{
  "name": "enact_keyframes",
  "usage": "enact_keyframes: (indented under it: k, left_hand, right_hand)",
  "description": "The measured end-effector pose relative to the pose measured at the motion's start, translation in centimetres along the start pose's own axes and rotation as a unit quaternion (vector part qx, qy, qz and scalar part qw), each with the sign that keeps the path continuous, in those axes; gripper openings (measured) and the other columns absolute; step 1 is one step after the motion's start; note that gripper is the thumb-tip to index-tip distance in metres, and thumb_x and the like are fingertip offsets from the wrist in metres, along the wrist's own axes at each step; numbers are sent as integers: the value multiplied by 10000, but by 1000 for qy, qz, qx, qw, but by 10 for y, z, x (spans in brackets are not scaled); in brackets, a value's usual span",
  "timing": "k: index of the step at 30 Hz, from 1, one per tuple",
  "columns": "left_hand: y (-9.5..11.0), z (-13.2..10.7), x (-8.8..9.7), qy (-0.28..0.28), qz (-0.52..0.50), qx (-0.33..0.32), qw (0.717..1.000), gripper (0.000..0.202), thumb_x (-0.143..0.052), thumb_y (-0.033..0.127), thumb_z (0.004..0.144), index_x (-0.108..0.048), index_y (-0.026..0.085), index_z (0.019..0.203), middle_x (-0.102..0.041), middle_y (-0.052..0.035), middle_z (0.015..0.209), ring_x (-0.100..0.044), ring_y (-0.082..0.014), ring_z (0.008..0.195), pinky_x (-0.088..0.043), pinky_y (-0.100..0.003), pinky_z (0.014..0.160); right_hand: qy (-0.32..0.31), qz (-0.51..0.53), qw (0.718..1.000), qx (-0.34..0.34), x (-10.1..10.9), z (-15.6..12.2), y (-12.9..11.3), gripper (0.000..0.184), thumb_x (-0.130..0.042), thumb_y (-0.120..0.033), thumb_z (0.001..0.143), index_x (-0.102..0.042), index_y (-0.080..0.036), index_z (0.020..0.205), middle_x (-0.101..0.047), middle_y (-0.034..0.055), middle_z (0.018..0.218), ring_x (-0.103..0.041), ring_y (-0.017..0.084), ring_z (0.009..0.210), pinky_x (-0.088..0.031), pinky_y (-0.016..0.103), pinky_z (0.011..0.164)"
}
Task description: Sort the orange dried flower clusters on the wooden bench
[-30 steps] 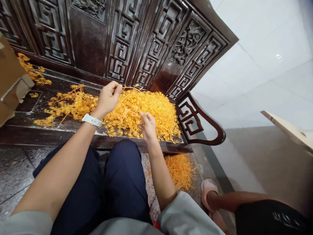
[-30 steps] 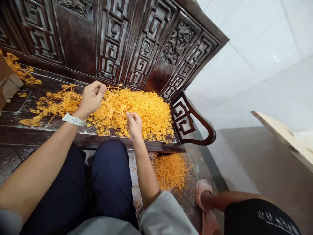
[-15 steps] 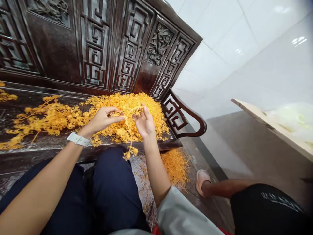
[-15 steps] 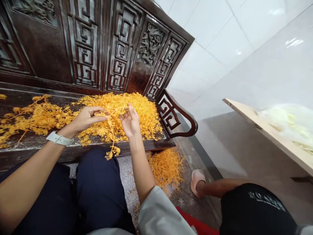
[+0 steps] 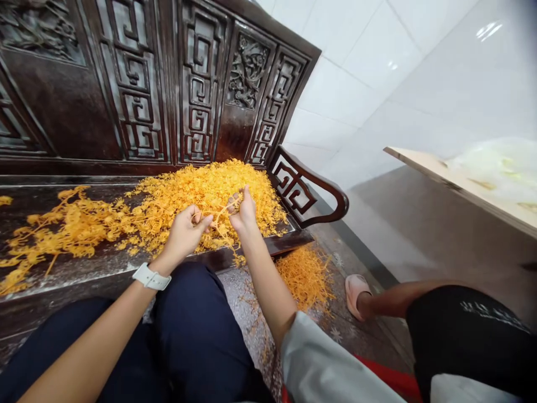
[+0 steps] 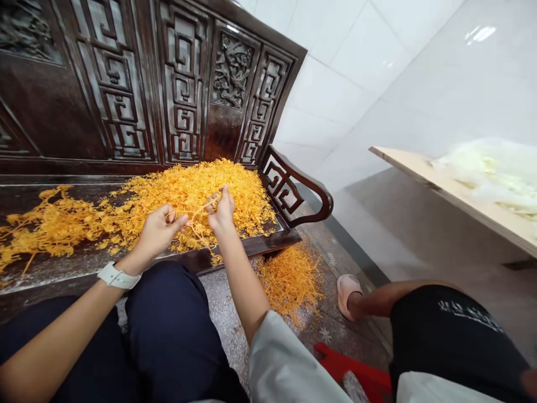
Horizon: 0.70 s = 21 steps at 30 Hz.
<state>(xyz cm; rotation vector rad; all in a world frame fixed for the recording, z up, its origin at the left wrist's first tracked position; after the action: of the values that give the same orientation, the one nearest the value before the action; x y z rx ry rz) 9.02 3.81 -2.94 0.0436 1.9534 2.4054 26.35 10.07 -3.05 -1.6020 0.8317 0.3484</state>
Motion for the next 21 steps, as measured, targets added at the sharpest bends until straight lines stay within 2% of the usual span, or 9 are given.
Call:
enact_keyframes:
  k: [2, 4, 7, 9, 13, 17, 19, 21]
  left_hand:
    - [-4, -3, -3, -4, -8, 0, 1000, 411, -749, 356, 860, -364, 252, 758, -451, 52, 661, -705, -213, 685, -408, -273, 597]
    - [-1, -8, -5, 7, 13, -19, 1000, 364, -706, 312, 879, -368, 245, 761, -438, 55, 675, -725, -206, 693, -408, -264, 602]
    - [6, -15, -4, 39, 66, -40, 996, 360, -660, 248, 908, -347, 237, 730, -363, 57, 660, -729, -195, 697, -393, -250, 600]
    - [13, -21, -4, 43, 102, -54, 992, 355, -632, 196, 913, -340, 238, 715, -333, 50, 638, -718, -198, 706, -381, -248, 591]
    - [35, -32, -12, 4, 214, -147, 966, 331, -550, 16, 816, -326, 234, 708, -411, 23, 631, -646, -187, 705, -343, -271, 616]
    - [51, -37, -18, 6, 303, -244, 921, 346, -474, -73, 736, -319, 236, 737, -440, 12, 684, -472, -164, 618, -290, -311, 615]
    - [58, -36, -20, 14, 352, -298, 887, 344, -461, -92, 726, -364, 237, 756, -439, 4, 708, -426, -177, 617, -279, -331, 612]
    - [64, -36, -21, 23, 411, -354, 840, 335, -465, -97, 736, -436, 235, 774, -459, -10, 727, -405, -197, 621, -275, -352, 606]
  right_hand:
    - [13, -58, 996, 64, 6, 11, -6, 538, -718, -716, 925, -446, -252, 899, -415, -100, 618, -335, 79, 480, -240, 212, 448]
    - [18, -130, 983, 132, 11, 20, -15, 601, -726, -768, 883, -407, -259, 853, -380, -102, 608, -323, 86, 494, -263, 232, 466]
    - [7, -256, 937, 237, 12, 26, -30, 623, -761, -750, 856, -389, -253, 804, -346, -95, 619, -311, 89, 549, -276, 243, 514]
    - [-14, -316, 912, 262, 10, 28, -34, 608, -776, -717, 859, -396, -247, 793, -345, -90, 627, -310, 89, 569, -270, 245, 532]
    - [-58, -335, 921, 191, 11, 37, -28, 589, -783, -689, 868, -390, -255, 804, -335, -112, 562, -269, 79, 497, -224, 249, 493]
    - [-69, -320, 935, 139, 8, 49, -23, 616, -832, -679, 826, -380, -261, 798, -361, -125, 514, -259, 70, 432, -192, 242, 434]
    - [-74, -313, 938, 126, -2, 58, -21, 630, -849, -678, 807, -378, -260, 791, -364, -126, 518, -268, 65, 425, -192, 233, 418]
    - [-88, -314, 939, 111, -17, 68, -18, 625, -862, -660, 803, -384, -257, 784, -359, -127, 527, -263, 60, 422, -192, 225, 411]
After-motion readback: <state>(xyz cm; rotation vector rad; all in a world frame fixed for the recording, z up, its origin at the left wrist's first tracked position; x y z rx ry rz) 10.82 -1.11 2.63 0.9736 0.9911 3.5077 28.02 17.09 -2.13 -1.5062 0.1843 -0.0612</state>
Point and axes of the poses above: each hand's wrist, its own z-axis towards the middle knuckle, its own x-axis out of the back of the hand, y = z × x, the point moved 7 cm from there along z, towards the middle knuckle
